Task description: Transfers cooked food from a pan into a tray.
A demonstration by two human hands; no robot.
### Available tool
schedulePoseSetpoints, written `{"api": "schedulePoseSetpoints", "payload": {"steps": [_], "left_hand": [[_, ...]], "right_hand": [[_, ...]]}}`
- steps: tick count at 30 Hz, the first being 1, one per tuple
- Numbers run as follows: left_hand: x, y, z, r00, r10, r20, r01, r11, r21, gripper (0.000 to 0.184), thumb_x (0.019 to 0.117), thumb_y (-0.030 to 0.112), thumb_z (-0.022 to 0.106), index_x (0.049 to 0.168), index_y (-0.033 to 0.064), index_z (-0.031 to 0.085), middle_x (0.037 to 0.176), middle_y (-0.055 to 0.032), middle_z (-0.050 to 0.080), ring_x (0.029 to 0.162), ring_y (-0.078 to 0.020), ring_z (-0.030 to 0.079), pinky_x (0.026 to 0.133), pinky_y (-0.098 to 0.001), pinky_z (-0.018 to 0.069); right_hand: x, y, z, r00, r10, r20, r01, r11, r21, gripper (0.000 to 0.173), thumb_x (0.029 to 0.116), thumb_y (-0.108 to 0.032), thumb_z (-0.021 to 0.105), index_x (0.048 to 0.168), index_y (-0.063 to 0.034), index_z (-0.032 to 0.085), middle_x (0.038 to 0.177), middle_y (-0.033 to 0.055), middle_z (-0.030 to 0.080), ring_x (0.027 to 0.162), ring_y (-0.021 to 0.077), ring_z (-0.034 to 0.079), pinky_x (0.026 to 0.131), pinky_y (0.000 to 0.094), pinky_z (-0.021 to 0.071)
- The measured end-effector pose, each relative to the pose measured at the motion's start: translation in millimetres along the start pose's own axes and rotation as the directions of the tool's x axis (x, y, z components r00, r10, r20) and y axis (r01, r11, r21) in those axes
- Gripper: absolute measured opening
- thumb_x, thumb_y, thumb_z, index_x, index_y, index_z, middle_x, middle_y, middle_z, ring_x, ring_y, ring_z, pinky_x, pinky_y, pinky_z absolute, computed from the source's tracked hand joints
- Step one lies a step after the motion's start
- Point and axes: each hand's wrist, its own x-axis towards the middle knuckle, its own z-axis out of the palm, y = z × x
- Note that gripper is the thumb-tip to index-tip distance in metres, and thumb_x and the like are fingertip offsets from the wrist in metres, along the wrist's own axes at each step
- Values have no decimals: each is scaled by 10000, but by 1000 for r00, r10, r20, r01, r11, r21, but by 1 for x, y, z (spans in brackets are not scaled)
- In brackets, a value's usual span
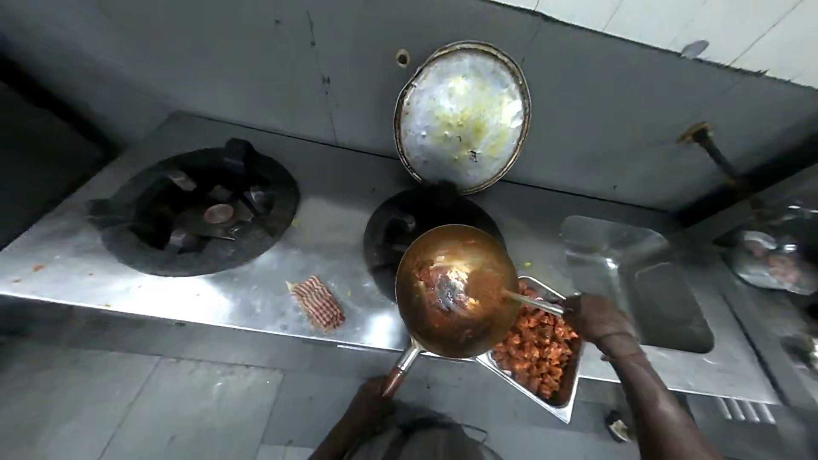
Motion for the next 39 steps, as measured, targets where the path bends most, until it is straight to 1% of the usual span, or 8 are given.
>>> {"api": "schedulePoseSetpoints", "payload": {"steps": [4, 8, 13, 17, 20, 25, 35, 39], "left_hand": [[-2, 5, 0, 1000, 0, -29, 2, 998, 58, 484, 876, 182, 762, 1291, -11, 605, 1180, -234, 661, 1070, -364, 662, 945, -540, 530], [-5, 7, 2, 999, -17, -49, 19, 999, 44, 483, 858, 193, 768, 1271, -2, 611, 1148, -226, 665, 1046, -358, 663, 920, -546, 534], [-4, 6, 2, 999, -33, -38, 34, 999, 18, 489, 869, 189, 762, 1292, -1, 607, 1154, -229, 666, 1018, -358, 675, 902, -548, 551], [-6, 9, 4, 998, -64, -22, 62, 996, -68, 476, 857, 164, 769, 1272, 4, 598, 1053, -213, 671, 816, -317, 691, 729, -496, 594], [-11, 16, 4, 997, -82, -14, 81, 994, -73, 477, 860, 168, 767, 1273, 3, 594, 1046, -213, 665, 795, -311, 683, 716, -490, 589], [-15, 22, 0, 995, -95, -7, 94, 994, -52, 485, 872, 186, 768, 1281, 8, 575, 999, -196, 666, 710, -283, 671, 656, -452, 585], [-20, 28, -11, 990, -141, 1, 140, 983, -121, 524, 859, 135, 787, 1306, 5, 546, 884, -157, 638, 597, -223, 610, 549, -393, 551], [-20, 29, -8, 990, -139, -2, 137, 981, -134, 470, 870, 96, 775, 1263, -11, 541, 779, -115, 610, 527, -185, 576, 483, -345, 523]], "right_hand": [[5, 50, 85, 991, -40, 127, 10, 972, 233, 251, 960, -294, 688, 1123, -122, 768, 1134, 185, 730, 1086, 398, 677, 940, 649, 510], [1, -1, 135, 983, -63, 171, -20, 896, 444, 234, 953, -293, 702, 1120, -151, 781, 1117, 152, 740, 1071, 348, 684, 961, 604, 514], [10, -79, 125, 983, -66, 173, -59, 775, 629, 229, 1008, -257, 625, 1137, -121, 757, 944, 123, 730, 779, 255, 689, 739, 490, 568], [25, -99, 104, 982, -100, 160, -19, 792, 611, 233, 1006, -253, 622, 1149, -137, 765, 1087, 137, 731, 991, 295, 684, 911, 540, 532], [30, -108, 101, 980, -93, 176, -71, 661, 747, 199, 1004, -202, 637, 1133, -105, 752, 908, 85, 703, 688, 176, 619, 645, 378, 532], [26, -107, 122, 961, -133, 243, -173, 393, 903, 251, 1019, -145, 610, 1251, -82, 680, 862, 54, 664, 541, 106, 508, 493, 274, 441], [-21, -56, 168, 986, -104, 128, -117, 103, 988, 199, 998, -93, 629, 1173, -30, 699, 852, 61, 679, 620, 115, 572, 557, 286, 497], [-75, -8, 139, 991, 24, 134, -136, 117, 984, 183, 1005, -94, 622, 1157, -29, 701, 847, 67, 666, 644, 122, 574, 602, 298, 506]]}}
